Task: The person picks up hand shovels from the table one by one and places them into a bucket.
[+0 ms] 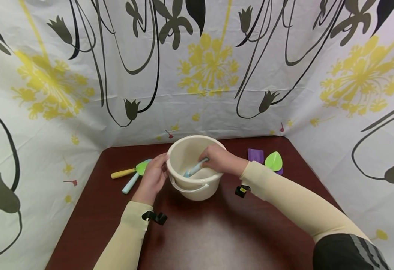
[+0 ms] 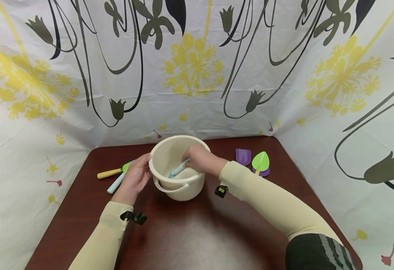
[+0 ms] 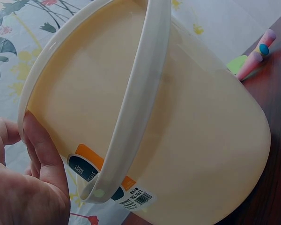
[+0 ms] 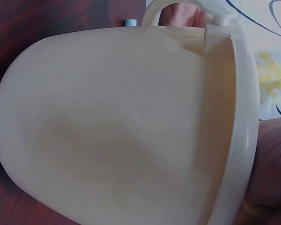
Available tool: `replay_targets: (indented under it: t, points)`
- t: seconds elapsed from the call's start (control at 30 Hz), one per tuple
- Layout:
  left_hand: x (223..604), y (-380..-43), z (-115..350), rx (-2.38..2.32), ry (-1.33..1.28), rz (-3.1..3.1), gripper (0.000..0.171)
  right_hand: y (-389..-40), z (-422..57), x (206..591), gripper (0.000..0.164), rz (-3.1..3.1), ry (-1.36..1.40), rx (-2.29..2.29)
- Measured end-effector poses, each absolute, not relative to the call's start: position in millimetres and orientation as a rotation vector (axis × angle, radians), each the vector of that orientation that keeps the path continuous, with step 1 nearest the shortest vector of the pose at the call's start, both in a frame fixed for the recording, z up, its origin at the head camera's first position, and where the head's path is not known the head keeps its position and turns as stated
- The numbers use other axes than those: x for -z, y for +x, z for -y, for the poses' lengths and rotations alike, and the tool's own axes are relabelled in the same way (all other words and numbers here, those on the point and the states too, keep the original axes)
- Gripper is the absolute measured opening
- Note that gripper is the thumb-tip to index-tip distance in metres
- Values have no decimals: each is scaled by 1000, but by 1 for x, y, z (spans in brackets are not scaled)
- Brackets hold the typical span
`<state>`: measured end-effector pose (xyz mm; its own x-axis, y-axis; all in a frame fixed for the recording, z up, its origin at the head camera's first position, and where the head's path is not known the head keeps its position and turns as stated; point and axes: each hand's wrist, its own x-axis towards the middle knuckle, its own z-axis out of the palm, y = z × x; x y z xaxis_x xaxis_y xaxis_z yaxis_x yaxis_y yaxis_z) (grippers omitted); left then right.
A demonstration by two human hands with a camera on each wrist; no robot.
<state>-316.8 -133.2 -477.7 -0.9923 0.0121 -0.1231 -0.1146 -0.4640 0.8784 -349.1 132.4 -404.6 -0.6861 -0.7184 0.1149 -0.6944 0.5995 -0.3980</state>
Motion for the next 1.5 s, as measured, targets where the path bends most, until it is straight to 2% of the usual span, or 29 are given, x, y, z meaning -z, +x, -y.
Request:
replay_targets:
  t: [0.37, 0.7, 1.3, 1.5]
  points:
    - [477, -318, 133, -2638, -157, -1571, 30, -349, -132, 397, 8, -2772, -1153, 509]
    - [478, -317, 133, -2644, -147, -1580, 29, -348, -130, 393, 6, -2774, -1217, 349]
    - [477, -315, 132, -2648, -150, -1574, 29, -345, -118, 381, 21, -2669, -1085, -57]
    - [477, -316, 133, -2644, -140, -1578, 34, -349, -116, 382, 19, -2651, -1056, -89]
